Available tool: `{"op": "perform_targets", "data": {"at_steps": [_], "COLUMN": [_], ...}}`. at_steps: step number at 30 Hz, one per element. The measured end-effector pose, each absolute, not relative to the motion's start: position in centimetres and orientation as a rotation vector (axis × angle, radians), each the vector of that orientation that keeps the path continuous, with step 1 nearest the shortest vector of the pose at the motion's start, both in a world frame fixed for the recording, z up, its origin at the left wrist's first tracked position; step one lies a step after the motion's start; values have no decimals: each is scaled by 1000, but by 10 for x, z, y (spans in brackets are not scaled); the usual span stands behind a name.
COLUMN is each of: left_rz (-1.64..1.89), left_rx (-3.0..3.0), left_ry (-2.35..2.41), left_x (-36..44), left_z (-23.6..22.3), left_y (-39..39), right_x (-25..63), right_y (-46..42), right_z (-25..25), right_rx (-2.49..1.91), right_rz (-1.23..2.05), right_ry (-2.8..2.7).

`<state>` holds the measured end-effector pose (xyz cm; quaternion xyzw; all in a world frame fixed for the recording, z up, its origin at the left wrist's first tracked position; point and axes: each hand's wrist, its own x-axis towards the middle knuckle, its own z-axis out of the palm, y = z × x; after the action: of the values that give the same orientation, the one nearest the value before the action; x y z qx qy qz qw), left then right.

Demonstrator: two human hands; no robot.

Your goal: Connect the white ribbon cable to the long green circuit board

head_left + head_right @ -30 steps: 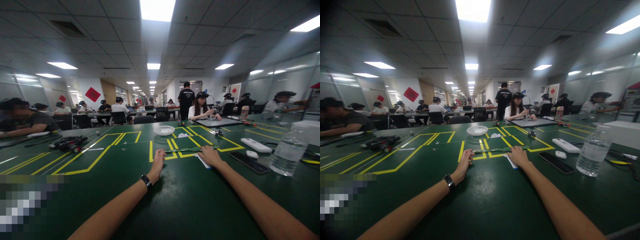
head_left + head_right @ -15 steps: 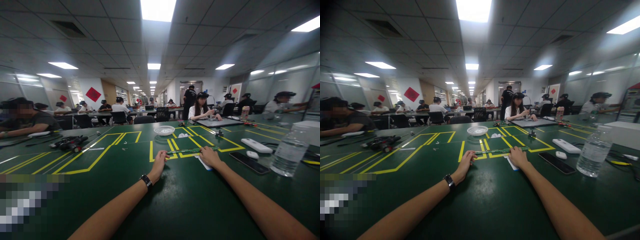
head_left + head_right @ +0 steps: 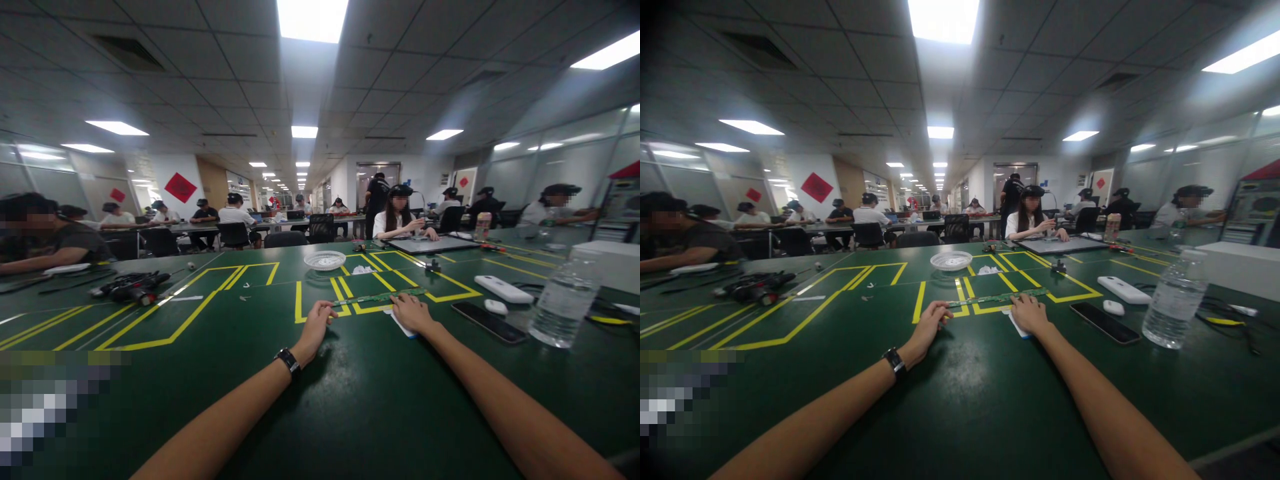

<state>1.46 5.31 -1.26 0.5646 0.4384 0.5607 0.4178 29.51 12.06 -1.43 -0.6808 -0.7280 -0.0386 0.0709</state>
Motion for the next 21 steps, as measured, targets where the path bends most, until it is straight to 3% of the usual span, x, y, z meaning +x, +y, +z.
{"op": "perform_targets", "data": {"at_steps": [12,21], "left_rz": [1357,1250], "left_rx": [1463,1869], "left_ry": [1088,1206], "left_x": [14,17], "left_z": [-14,-12], "left_y": [54,49], "right_x": [301,289], "right_y": [123,116], "right_z": [-9,6], "right_rx": [-1994,-1736], "right_rz": [-75,-331], "right_ry": [-2185,-2150]}}
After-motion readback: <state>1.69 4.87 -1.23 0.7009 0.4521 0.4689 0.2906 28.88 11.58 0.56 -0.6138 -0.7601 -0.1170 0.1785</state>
